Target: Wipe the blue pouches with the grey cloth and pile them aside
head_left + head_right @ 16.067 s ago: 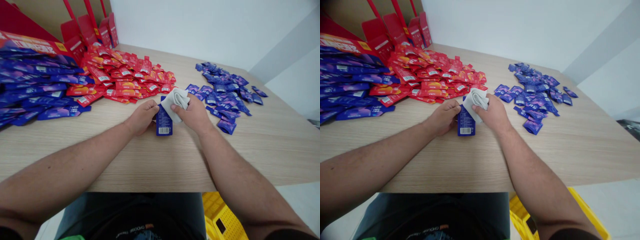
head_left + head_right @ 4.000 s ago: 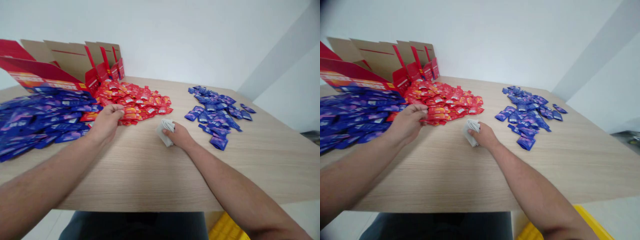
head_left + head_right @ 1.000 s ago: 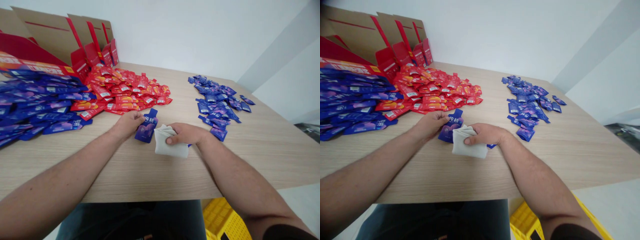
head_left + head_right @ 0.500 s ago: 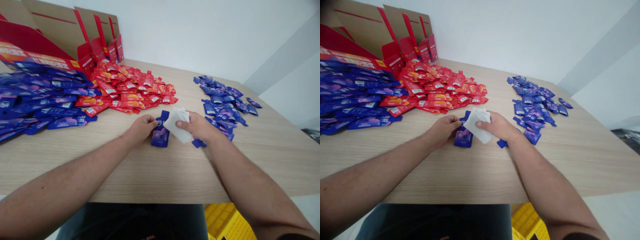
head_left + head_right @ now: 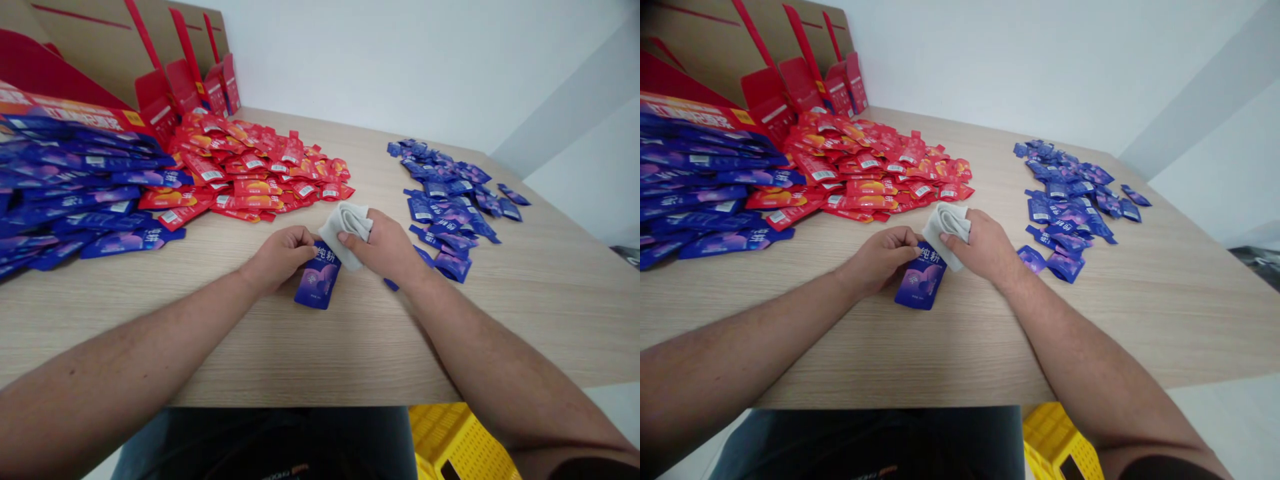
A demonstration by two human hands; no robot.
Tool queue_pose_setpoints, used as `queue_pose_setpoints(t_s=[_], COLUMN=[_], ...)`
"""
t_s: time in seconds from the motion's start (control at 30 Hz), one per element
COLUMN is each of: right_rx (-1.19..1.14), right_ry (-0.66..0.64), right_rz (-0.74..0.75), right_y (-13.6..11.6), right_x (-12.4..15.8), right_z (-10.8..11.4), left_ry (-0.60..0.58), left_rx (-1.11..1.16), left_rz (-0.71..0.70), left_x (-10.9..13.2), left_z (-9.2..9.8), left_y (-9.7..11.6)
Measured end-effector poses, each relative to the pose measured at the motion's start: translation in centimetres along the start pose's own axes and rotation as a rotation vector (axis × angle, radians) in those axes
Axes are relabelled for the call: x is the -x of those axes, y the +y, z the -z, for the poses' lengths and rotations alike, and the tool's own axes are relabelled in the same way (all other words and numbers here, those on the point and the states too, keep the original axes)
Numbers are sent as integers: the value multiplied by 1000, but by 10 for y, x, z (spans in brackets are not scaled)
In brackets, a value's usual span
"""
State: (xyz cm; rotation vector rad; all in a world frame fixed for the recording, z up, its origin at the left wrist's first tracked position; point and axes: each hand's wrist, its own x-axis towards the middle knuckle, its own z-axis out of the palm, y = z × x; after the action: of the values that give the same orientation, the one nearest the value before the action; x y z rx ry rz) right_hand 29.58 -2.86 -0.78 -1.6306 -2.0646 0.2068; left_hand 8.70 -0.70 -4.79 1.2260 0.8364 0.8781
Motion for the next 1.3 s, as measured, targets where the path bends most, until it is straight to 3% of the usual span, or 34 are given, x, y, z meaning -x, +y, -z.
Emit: queue_pose_setpoints(t_s=[0.37,0.7,0.8,0.93,1.07,1.2,1.3], right_rx=[-96,-83,-35,23,78,77,79], right_ry=[-63,-28,-20,-135,-63,-104,-45], right_rz=[16,-14,-5,74,45,89,31], right_y=[7,7,3,-4,-3,-2,-3], right_x=[-2,-4,-1,3,2,1,1], right_z=[-2,-2,-1,-5,-7,-5,-3], left_ry=[26,41,96,171,127,118,87], left_rx=[-88,-63,-13,58,105,97,96], left_rz=[-22,-25,47,132,150,138,133], left_x=[0,0,-1,-4,-4,-3,-2], left_z=[0,-1,-4,-5,-4,-4,-5], left_y=[-1,0,1,3,6,8,8])
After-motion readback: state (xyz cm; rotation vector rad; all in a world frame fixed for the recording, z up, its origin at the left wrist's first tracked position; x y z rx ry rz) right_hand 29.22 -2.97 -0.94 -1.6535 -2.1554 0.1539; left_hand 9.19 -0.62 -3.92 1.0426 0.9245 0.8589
